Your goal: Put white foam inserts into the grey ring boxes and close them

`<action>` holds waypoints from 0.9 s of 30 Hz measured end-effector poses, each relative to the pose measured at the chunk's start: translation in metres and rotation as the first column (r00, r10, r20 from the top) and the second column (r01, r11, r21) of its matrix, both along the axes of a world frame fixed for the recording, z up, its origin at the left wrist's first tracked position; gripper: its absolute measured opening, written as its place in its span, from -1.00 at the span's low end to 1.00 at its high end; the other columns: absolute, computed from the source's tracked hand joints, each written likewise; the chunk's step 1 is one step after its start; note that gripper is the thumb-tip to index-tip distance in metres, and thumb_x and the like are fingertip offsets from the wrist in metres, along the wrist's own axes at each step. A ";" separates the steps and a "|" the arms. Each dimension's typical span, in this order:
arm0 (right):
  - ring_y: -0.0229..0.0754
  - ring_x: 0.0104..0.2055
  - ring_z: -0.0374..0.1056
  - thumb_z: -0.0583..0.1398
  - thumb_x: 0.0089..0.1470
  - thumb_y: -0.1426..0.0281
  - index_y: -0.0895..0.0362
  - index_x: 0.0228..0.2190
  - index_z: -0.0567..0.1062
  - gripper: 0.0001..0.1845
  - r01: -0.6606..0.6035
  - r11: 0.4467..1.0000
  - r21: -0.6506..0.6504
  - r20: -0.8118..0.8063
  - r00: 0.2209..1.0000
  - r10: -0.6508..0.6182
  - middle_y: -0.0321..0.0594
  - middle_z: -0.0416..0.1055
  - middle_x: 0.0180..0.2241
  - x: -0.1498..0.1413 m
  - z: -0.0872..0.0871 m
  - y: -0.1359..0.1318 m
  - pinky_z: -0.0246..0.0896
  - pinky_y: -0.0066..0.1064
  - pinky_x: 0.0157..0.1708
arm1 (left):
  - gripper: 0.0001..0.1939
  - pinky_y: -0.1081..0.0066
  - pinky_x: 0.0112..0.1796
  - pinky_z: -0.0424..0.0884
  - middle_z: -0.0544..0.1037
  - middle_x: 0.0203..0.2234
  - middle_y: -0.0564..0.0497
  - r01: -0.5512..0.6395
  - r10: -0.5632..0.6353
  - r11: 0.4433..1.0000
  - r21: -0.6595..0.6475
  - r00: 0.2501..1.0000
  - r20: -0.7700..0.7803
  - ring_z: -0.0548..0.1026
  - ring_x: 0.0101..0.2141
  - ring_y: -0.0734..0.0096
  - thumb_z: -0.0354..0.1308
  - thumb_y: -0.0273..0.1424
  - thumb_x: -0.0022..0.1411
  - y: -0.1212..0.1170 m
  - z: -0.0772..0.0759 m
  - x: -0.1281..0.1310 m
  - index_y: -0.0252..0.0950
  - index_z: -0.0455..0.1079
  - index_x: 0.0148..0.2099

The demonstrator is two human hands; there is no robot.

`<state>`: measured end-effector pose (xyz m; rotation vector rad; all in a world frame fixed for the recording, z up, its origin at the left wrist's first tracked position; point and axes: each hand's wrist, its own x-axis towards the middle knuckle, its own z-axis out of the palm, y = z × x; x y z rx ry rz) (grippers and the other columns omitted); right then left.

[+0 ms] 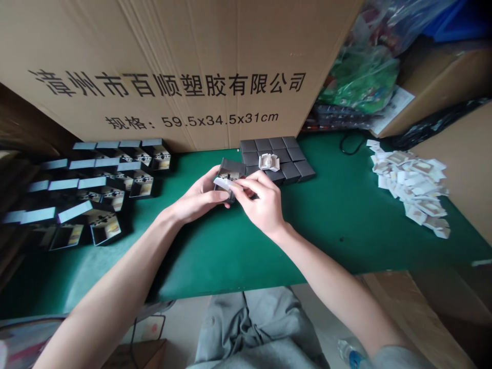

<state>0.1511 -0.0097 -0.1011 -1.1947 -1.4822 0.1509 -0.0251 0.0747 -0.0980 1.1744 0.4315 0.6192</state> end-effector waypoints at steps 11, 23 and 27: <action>-0.35 -0.52 0.31 0.23 0.35 0.41 0.16 -0.23 0.66 -0.82 -0.039 0.999 -0.005 0.212 0.976 0.039 -0.26 0.54 -0.45 0.011 -0.001 0.000 0.23 -0.48 -0.47 | -0.36 0.44 -0.26 0.53 0.55 -0.04 -0.03 0.005 -0.004 1.000 0.016 0.999 -0.046 0.51 -0.16 0.33 0.38 -0.47 0.14 0.001 0.002 0.000 -0.06 0.43 0.26; -0.34 -0.53 0.35 0.19 0.38 0.38 0.17 -0.21 0.65 -0.77 -0.069 0.996 -0.058 0.281 0.956 0.083 -0.24 0.59 -0.44 0.016 0.003 -0.001 0.18 -0.47 -0.48 | -0.36 0.43 -0.28 0.50 0.54 -0.15 0.00 0.005 -0.006 1.000 -0.013 0.998 -0.062 0.48 -0.19 0.33 0.35 -0.50 0.08 0.001 0.005 0.000 -0.10 0.43 0.23; -0.33 -0.50 0.40 0.18 0.40 0.39 0.16 -0.20 0.66 -0.76 -0.083 0.994 -0.069 0.316 0.943 0.101 -0.21 0.65 -0.36 0.016 0.001 -0.001 0.22 -0.48 -0.46 | -0.33 0.43 -0.29 0.50 0.54 -0.14 0.00 -0.001 -0.002 0.999 -0.039 0.996 -0.085 0.49 -0.19 0.32 0.36 -0.50 0.07 -0.001 0.005 0.001 -0.09 0.43 0.24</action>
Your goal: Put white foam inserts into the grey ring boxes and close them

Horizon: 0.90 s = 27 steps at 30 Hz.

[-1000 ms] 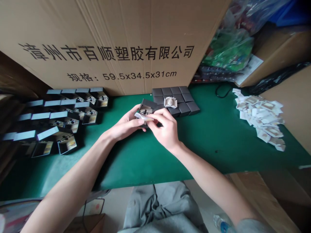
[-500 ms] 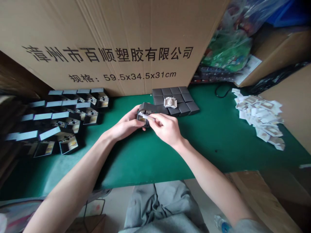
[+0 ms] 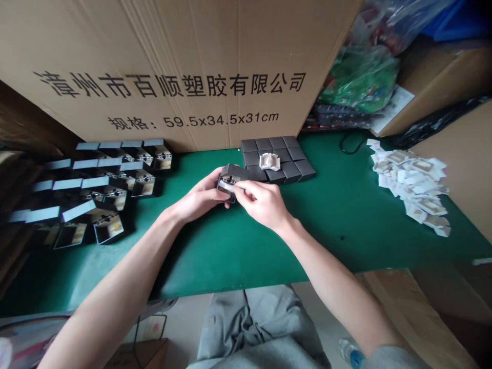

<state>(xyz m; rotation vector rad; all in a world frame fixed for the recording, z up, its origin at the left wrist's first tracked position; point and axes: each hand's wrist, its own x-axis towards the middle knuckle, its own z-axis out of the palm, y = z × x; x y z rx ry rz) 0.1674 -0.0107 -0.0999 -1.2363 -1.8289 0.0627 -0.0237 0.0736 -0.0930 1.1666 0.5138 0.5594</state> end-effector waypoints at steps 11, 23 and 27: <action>-0.20 -0.27 0.62 0.11 0.42 0.40 0.12 -0.04 0.63 -0.71 -0.034 0.994 -0.099 0.114 0.992 0.045 -0.18 0.70 -0.17 0.003 -0.001 -0.001 0.44 -0.44 -0.27 | -0.55 0.44 -0.32 0.50 0.57 -0.17 -0.03 0.012 -0.010 0.999 0.047 0.999 -0.033 0.49 -0.25 0.34 0.33 -0.48 0.17 0.000 0.001 0.000 -0.16 0.51 0.13; -0.25 -0.39 0.58 0.10 0.43 0.38 0.13 -0.08 0.63 -0.71 -0.008 0.998 -0.062 0.142 0.990 0.017 -0.20 0.70 -0.27 0.002 0.001 -0.004 0.32 -0.48 -0.41 | -0.41 0.46 -0.33 0.53 0.59 -0.15 -0.02 -0.004 0.005 0.999 0.035 0.999 -0.042 0.53 -0.22 0.34 0.37 -0.53 0.12 -0.001 0.000 0.000 -0.13 0.50 0.21; -0.24 -0.39 0.59 0.10 0.44 0.37 0.13 -0.08 0.63 -0.71 0.014 0.999 -0.044 0.156 0.988 -0.007 -0.20 0.70 -0.27 0.002 0.001 -0.005 0.33 -0.48 -0.41 | -0.41 0.45 -0.31 0.55 0.58 -0.13 -0.02 0.005 -0.003 0.997 0.073 1.000 -0.031 0.51 -0.24 0.37 0.39 -0.53 0.10 -0.001 -0.001 0.000 -0.15 0.51 0.19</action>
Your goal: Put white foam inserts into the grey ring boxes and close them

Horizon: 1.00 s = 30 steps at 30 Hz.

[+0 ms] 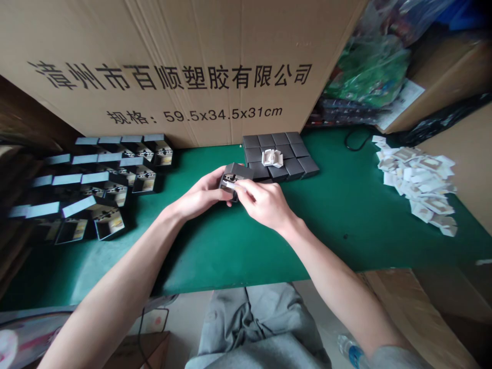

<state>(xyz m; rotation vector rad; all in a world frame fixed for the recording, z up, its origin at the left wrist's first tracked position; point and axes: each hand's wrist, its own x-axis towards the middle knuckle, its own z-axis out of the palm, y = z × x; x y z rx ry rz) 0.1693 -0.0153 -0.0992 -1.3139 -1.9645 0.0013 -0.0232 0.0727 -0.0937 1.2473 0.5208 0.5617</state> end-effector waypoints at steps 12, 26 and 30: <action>-0.21 -0.34 0.62 0.11 0.43 0.39 0.13 -0.11 0.63 -0.73 0.024 0.999 0.047 0.001 1.000 -0.024 -0.21 0.71 -0.25 -0.001 -0.005 0.001 0.39 -0.46 -0.37 | -0.37 0.46 -0.30 0.55 0.59 -0.07 -0.04 -0.032 0.032 0.999 0.020 0.999 -0.001 0.53 -0.22 0.37 0.41 -0.51 0.12 0.001 -0.001 0.000 -0.15 0.48 0.24; -0.21 -0.35 0.61 0.13 0.39 0.44 0.11 -0.09 0.64 -0.74 0.064 0.997 0.040 0.057 0.996 -0.066 -0.21 0.71 -0.24 -0.003 -0.009 0.003 0.36 -0.46 -0.39 | -0.51 0.38 -0.26 0.61 0.63 -0.10 -0.07 -0.110 0.127 0.984 0.139 0.984 -0.121 0.59 -0.20 0.27 0.41 -0.31 0.21 -0.009 0.005 0.008 -0.24 0.51 0.17; -0.23 -0.39 0.59 0.12 0.40 0.45 0.11 -0.10 0.65 -0.72 0.066 0.996 0.067 0.059 0.996 -0.070 -0.25 0.71 -0.27 -0.003 -0.010 0.003 0.33 -0.45 -0.42 | -0.49 0.38 -0.26 0.63 0.64 -0.04 -0.09 -0.163 0.194 0.967 0.196 0.969 -0.152 0.60 -0.18 0.25 0.43 -0.28 0.18 -0.012 0.008 0.011 -0.27 0.52 0.16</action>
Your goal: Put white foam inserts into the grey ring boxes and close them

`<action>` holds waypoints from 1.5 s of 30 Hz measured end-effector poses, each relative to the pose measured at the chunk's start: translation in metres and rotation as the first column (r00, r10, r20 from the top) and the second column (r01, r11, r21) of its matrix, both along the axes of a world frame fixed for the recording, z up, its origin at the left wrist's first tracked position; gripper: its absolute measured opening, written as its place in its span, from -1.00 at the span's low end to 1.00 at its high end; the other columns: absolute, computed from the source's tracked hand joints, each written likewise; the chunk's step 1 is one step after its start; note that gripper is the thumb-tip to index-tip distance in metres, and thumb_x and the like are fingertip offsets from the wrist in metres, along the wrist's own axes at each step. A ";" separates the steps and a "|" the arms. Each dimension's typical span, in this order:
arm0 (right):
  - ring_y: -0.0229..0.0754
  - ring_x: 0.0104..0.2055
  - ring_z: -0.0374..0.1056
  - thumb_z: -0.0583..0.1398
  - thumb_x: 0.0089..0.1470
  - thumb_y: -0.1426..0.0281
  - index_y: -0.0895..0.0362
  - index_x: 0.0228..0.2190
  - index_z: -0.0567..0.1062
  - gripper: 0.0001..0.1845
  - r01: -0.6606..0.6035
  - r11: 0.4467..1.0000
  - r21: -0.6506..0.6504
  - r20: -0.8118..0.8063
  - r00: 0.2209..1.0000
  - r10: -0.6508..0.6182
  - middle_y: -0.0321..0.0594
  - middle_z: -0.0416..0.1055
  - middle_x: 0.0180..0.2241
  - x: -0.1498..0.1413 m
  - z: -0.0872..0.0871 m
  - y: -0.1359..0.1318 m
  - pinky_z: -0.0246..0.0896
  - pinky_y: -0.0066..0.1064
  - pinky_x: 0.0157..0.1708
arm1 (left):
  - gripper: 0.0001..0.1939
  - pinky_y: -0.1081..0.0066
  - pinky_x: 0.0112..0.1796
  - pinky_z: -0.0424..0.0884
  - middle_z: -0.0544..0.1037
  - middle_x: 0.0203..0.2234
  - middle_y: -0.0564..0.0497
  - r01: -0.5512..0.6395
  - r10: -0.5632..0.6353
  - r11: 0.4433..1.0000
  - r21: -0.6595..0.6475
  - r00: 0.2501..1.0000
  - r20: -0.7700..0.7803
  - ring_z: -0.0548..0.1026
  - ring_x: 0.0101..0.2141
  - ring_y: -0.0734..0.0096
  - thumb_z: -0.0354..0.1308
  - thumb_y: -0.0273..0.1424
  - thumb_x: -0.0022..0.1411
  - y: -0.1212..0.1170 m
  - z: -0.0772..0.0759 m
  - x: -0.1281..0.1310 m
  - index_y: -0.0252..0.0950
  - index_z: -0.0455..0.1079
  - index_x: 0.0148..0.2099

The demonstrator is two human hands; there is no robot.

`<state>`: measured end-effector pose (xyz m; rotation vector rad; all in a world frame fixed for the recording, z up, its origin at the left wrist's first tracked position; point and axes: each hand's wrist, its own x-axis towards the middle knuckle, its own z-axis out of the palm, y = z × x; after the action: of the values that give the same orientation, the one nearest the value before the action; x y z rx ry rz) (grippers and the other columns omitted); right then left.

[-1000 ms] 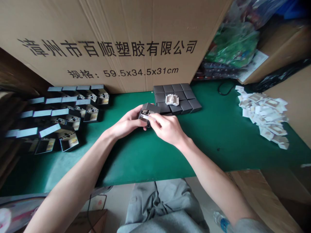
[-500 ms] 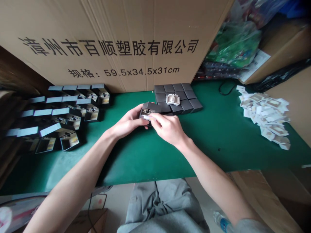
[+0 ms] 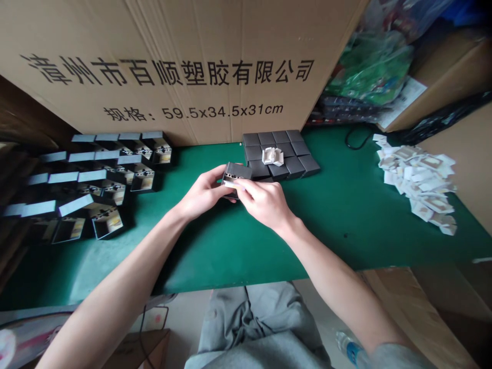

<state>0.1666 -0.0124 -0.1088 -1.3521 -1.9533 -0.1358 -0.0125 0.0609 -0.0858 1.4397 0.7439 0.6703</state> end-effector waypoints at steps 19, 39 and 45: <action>-0.25 -0.45 0.57 0.13 0.38 0.42 0.12 -0.20 0.69 -0.70 0.114 0.989 0.091 -0.038 0.993 -0.111 -0.25 0.70 -0.32 -0.004 -0.002 0.002 0.26 -0.47 -0.44 | -0.51 0.31 -0.12 0.66 0.66 -0.04 -0.07 0.009 -0.007 0.999 -0.049 0.999 0.047 0.64 -0.08 0.18 0.40 -0.30 0.20 -0.004 0.002 0.002 -0.28 0.50 0.15; -0.19 -0.33 0.63 0.11 0.42 0.42 0.11 -0.10 0.67 -0.70 0.088 0.996 0.010 0.023 0.996 -0.088 -0.20 0.71 -0.19 -0.001 -0.004 0.002 0.37 -0.47 -0.37 | -0.55 0.29 -0.16 0.69 0.62 -0.09 -0.06 -0.037 0.037 0.997 0.073 0.999 0.005 0.63 -0.14 0.24 0.38 -0.22 0.24 -0.003 -0.005 0.002 -0.29 0.48 0.11; -0.18 -0.33 0.63 0.11 0.41 0.44 0.10 -0.05 0.67 -0.69 0.082 0.993 -0.083 0.051 0.996 -0.078 -0.21 0.71 -0.20 -0.001 -0.002 0.001 0.34 -0.46 -0.38 | -0.64 0.34 -0.18 0.68 0.65 -0.16 -0.05 -0.025 0.027 0.994 0.102 1.000 -0.013 0.65 -0.20 0.29 0.32 -0.27 0.28 -0.003 -0.006 0.003 -0.31 0.48 0.06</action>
<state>0.1655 -0.0111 -0.1109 -1.4956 -1.9642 -0.1254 -0.0094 0.0578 -0.0920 1.5311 0.7495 0.7277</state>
